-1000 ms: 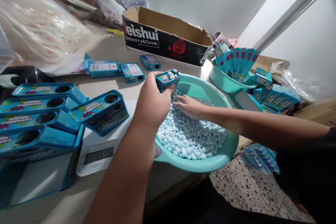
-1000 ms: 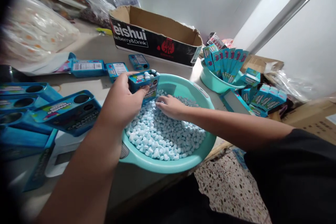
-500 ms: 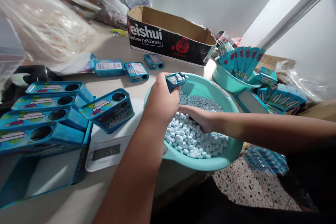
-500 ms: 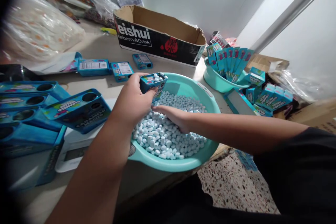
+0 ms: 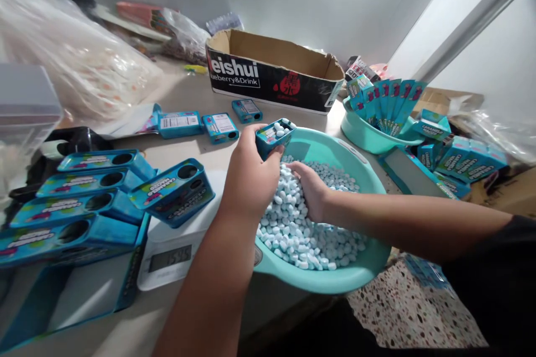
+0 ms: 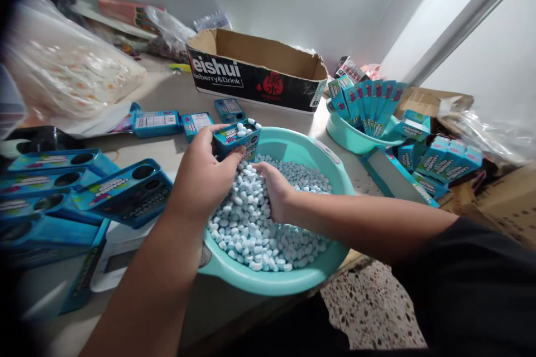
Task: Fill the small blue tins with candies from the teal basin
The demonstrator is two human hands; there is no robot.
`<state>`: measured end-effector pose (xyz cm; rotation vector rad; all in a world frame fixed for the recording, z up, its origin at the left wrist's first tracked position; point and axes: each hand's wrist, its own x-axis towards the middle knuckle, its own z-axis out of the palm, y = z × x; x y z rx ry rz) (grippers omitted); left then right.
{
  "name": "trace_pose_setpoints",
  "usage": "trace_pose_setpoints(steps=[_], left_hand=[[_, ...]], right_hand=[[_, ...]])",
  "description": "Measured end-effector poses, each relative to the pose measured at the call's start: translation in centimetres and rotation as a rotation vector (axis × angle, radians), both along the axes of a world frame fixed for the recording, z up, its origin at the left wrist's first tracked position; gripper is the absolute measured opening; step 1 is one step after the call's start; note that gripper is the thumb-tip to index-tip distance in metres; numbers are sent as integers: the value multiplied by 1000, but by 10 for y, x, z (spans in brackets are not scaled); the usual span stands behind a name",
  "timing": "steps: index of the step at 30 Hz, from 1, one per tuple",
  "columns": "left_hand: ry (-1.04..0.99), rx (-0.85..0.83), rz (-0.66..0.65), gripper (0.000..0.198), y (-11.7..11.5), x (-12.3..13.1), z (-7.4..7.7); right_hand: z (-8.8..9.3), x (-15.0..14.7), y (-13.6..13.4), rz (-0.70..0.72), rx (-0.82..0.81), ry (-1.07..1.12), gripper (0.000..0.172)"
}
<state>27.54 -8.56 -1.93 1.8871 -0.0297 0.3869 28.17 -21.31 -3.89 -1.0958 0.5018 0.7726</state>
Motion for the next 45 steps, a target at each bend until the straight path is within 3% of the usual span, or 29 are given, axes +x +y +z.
trace_pose_setpoints(steps=[7,12,18,21,35,45], left_hand=[[55,82,-42,35,0,-4,3],[105,140,-115,37,-2,-5,6],[68,257,-382,36,-4,-8,2],[59,263,-450,36,-4,-10,1],[66,234,-442,36,-5,-9,0],[91,247,-418,40,-5,-11,1]], right_hand=[[24,25,-14,-377,211,-277,17],[49,35,-31,-492,336,-419,14],[52,43,-43,-490,247,-618,13],[51,44,-44,-484,185,-668,13],[49,37,-38,-423,28,-766,20],[47,38,-41,-432,58,-748,21]])
